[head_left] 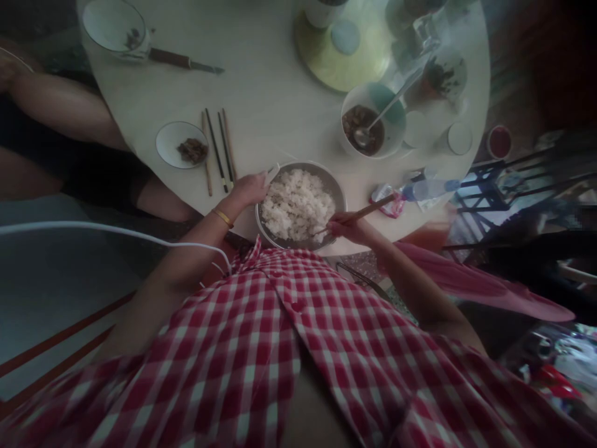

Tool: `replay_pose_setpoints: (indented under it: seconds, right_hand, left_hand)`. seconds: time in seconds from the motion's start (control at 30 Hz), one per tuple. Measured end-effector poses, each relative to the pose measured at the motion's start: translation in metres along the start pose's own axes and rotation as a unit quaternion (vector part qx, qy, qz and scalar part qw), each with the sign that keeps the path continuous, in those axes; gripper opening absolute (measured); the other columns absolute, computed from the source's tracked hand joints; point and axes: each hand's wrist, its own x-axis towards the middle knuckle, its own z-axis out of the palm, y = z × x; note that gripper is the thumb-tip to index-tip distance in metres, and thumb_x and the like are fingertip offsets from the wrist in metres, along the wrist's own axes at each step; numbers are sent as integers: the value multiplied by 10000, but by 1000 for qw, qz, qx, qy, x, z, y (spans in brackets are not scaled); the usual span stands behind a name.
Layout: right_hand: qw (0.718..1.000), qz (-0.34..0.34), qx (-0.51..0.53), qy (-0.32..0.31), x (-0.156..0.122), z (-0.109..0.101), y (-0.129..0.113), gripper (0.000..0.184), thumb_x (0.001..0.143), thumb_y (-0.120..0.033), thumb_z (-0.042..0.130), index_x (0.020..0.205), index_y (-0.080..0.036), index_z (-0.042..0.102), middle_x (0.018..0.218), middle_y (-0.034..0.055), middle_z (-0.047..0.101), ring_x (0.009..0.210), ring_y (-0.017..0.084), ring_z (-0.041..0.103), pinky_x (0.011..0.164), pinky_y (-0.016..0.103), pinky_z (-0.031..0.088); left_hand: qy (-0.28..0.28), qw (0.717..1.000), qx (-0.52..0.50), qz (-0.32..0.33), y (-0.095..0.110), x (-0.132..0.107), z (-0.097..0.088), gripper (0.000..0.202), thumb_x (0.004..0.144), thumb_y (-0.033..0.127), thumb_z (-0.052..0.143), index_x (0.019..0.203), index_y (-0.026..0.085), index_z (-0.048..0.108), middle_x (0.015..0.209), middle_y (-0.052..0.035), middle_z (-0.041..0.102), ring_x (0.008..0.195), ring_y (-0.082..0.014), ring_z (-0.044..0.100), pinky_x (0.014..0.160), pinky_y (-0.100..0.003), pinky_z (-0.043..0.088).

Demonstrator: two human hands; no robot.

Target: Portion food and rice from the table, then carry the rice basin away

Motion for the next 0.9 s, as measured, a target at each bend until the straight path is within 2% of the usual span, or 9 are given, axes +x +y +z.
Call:
replay_pose_setpoints:
  seconds: [0.1,0.23,0.33,0.4,0.5,0.6,0.73,0.8,0.9]
  right_hand:
    - [1000,20,-4,0,2,1,18,356,824,-497,549,696,-170,611,612,35,649,567,136,595,521,228,447]
    - [999,16,6,33,10,-1,24,326,811,-486,578,741,-171,627,605,23,642,558,131,585,522,225,445]
    - [1000,-6,19,-10,15,3,22,338,821,-491,583,763,-165,647,599,26,638,549,127,573,517,224,441]
    - [999,-17,-11,-29,17,6,20,333,824,-478,595,727,-164,649,595,34,636,550,127,565,520,226,435]
    - [998,-18,-51,28,22,4,12,331,853,-471,573,758,-168,669,616,36,652,560,134,575,545,237,448]
    - [993,-29,-52,105,31,-9,-1,353,869,-496,549,859,-172,688,660,32,674,596,143,608,576,241,472]
    - [980,-66,-41,181,57,-23,-14,382,860,-530,551,861,-173,685,668,28,671,622,143,621,603,239,484]
    - [977,-78,-17,199,73,-21,-18,388,866,-536,537,881,-177,683,693,27,677,637,144,630,609,238,489]
    - [973,-74,-2,220,95,-6,-20,381,872,-534,527,894,-183,673,714,21,679,664,142,640,639,238,498]
  left_hand:
    - [6,1000,-6,3,-2,1,2,415,942,348,368,1257,183,581,1090,-130,700,1037,-256,653,876,-342,488]
    - [4,1000,-6,-1,-1,0,1,411,944,341,369,1262,184,577,1084,-125,704,1035,-248,650,876,-333,486]
    - [0,1000,-3,-5,1,0,-1,423,944,351,368,1269,172,570,1099,-132,702,1049,-253,647,879,-329,481]
    - [-2,1000,-4,-6,1,-1,-1,434,947,357,358,1275,162,566,1123,-146,695,1061,-263,645,884,-337,477]
    - [-7,1000,-3,-9,1,0,-1,436,947,357,355,1274,161,567,1151,-151,689,1076,-265,641,891,-336,471]
    - [-6,1000,3,-13,1,-1,-1,437,948,356,353,1272,157,568,1150,-148,690,1081,-259,643,890,-324,466]
    - [-4,1000,5,-12,2,-1,-1,440,949,351,355,1292,162,556,1154,-144,689,1082,-249,640,891,-322,464]
    - [-4,1000,4,-7,2,-2,-1,440,947,347,361,1302,166,549,1159,-142,688,1087,-245,637,892,-318,462]
    - [-1,1000,-1,-2,2,-3,-1,432,951,347,361,1303,176,545,1164,-133,687,1086,-240,638,885,-306,459]
